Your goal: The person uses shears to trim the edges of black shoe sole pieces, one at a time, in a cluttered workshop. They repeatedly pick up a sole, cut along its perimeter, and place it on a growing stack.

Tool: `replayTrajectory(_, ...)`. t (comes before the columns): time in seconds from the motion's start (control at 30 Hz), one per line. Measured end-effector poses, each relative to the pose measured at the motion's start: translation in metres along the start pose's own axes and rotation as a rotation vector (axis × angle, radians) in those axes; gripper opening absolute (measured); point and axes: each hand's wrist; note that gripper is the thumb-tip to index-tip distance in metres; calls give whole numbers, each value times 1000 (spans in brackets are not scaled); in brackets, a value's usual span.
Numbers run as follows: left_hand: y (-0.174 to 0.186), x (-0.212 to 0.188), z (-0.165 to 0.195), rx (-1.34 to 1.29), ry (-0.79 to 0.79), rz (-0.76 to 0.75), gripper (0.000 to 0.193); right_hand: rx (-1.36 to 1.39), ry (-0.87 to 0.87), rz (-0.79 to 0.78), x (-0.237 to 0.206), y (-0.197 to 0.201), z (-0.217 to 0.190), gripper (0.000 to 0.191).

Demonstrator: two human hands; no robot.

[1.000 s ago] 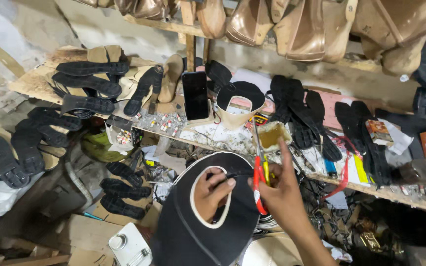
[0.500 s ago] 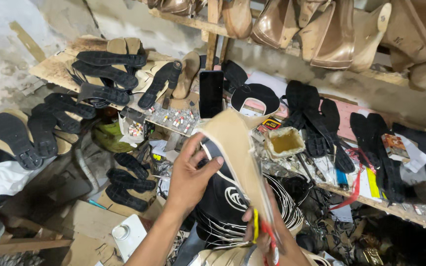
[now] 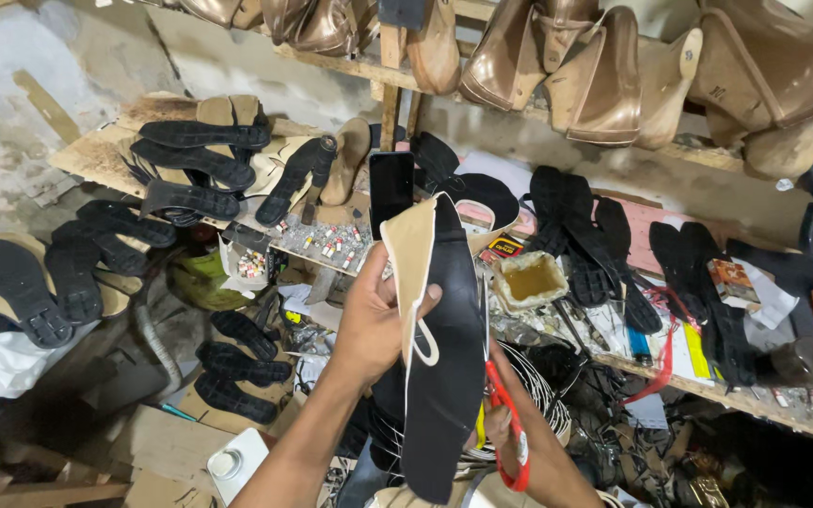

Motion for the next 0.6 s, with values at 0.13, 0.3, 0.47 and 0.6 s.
replayTrajectory(0.13,-1,0,2,-8,-54,-18,57,10,-121,-6,4,2,-10,70)
replayTrajectory(0.3,-1,-1,2,-30,-46,-41,64,272,-288,21,0,-8,-15,77)
replayTrajectory(0.47,3,-3,2,82,-16,-12,64,355,-272,113,-5,-22,-8,75)
replayTrajectory(0.6,5,-4,-1,101,-50,-26,64,355,-371,92,-5,-17,-7,93)
Point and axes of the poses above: each hand's wrist, its own x-axis towards the middle knuckle, its own y-axis out of the back of the hand, z = x × y, and after that the axes turned 5 degrees about y, right-handed
